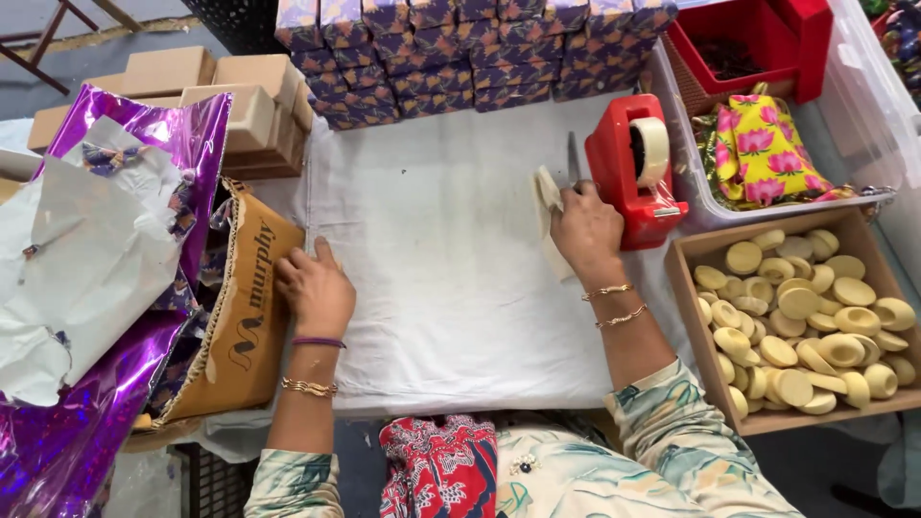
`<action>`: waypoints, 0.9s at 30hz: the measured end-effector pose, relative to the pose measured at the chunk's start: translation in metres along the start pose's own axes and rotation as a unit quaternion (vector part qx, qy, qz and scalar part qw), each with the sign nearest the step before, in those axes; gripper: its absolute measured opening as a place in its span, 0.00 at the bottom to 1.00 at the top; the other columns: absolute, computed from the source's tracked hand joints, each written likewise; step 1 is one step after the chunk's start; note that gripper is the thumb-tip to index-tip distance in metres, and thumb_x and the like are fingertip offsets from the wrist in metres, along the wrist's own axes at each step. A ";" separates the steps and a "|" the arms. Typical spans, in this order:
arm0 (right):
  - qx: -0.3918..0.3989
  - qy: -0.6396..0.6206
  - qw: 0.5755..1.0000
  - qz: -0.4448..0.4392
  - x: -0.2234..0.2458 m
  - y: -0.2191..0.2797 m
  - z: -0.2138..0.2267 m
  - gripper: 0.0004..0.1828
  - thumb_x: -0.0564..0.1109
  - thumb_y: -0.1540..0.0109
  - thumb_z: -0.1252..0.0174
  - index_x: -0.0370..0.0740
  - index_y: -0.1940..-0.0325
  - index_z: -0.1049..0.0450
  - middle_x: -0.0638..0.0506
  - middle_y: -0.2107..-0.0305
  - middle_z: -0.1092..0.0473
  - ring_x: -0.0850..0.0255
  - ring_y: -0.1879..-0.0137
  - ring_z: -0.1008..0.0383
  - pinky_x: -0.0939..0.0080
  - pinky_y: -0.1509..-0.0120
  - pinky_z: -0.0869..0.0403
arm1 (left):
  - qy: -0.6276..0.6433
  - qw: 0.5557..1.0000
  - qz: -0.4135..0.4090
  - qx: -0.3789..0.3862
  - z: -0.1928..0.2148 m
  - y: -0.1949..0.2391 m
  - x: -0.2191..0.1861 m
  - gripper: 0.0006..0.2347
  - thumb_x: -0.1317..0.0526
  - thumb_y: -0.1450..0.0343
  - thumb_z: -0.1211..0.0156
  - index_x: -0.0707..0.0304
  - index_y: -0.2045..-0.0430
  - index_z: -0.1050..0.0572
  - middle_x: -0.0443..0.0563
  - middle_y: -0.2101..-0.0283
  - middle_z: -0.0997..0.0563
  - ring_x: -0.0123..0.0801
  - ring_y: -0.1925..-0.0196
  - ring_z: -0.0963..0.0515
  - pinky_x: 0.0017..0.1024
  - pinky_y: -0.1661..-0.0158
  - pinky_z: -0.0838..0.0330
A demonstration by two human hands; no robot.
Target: The recorder cleans individual soap bars with a cloth and then wraps them in decorative purple paper, using tape to secure the packaging.
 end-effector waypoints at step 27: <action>-0.167 -0.522 0.834 0.063 0.104 -0.014 -0.004 0.20 0.32 0.39 0.43 0.38 0.43 0.27 0.50 0.57 0.26 0.57 0.52 0.23 0.61 0.48 0.25 | 0.914 0.326 0.080 0.228 -0.037 -0.069 -0.214 0.26 0.40 0.24 0.58 0.58 0.39 0.34 0.51 0.46 0.23 0.34 0.48 0.21 0.33 0.49 0.22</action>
Point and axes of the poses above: each hand's wrist, its own y-axis away from the middle knuckle, its own z-axis out of the back of the hand, x = y × z, the point moved 7 cm from there along -y, towards the middle knuckle
